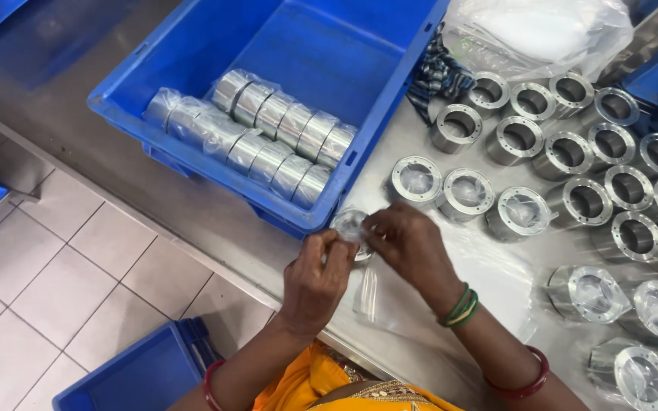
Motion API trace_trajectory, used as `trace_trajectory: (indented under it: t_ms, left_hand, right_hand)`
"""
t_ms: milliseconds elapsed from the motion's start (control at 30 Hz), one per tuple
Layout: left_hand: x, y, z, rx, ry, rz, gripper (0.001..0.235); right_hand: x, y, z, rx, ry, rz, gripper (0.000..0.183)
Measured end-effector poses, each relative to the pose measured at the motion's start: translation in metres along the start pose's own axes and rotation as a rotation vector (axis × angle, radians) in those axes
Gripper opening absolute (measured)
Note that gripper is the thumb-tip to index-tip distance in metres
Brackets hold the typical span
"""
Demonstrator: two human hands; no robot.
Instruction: Packing metal rings into plastic bags and placing them in a blue crate.
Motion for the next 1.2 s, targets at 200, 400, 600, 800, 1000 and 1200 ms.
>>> trace_trajectory:
  t_ms: [200, 400, 600, 800, 1000, 1200]
  left_hand:
    - [-0.007, -0.021, 0.020, 0.231, -0.020, -0.065, 0.036]
    - [-0.003, -0.023, 0.019, 0.445, -0.062, -0.135, 0.058]
    - [0.004, -0.036, 0.010, 0.671, 0.062, 0.016, 0.037]
    - [0.017, -0.034, -0.010, 0.602, -0.037, -0.067, 0.015]
    - [-0.013, -0.072, 0.009, 0.471, 0.414, 0.177, 0.068]
    - [-0.014, -0.068, -0.010, 0.789, 1.191, 0.870, 0.077]
  right_hand:
    - [0.016, 0.022, -0.013, -0.016, 0.365, 0.429, 0.009]
    - [0.007, 0.026, -0.022, 0.012, 0.366, 0.521, 0.040]
    - [0.000, 0.025, -0.021, 0.018, 0.386, 0.561, 0.034]
    - [-0.009, 0.004, -0.005, 0.039, 0.176, 0.600, 0.032]
    - [-0.007, 0.007, 0.033, 0.213, -0.073, 0.532, 0.049]
    - [-0.009, 0.037, 0.047, 0.225, -0.813, -0.081, 0.045]
Point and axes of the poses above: each hand's wrist, its own y-axis away from the middle knuckle, its own z-axis out of the back of the hand, x = y × z, the point moved 5 cm from there along -y, towards the middle knuckle, and after that the axes turned 7 degrees about -z, right-handed, at the moved point
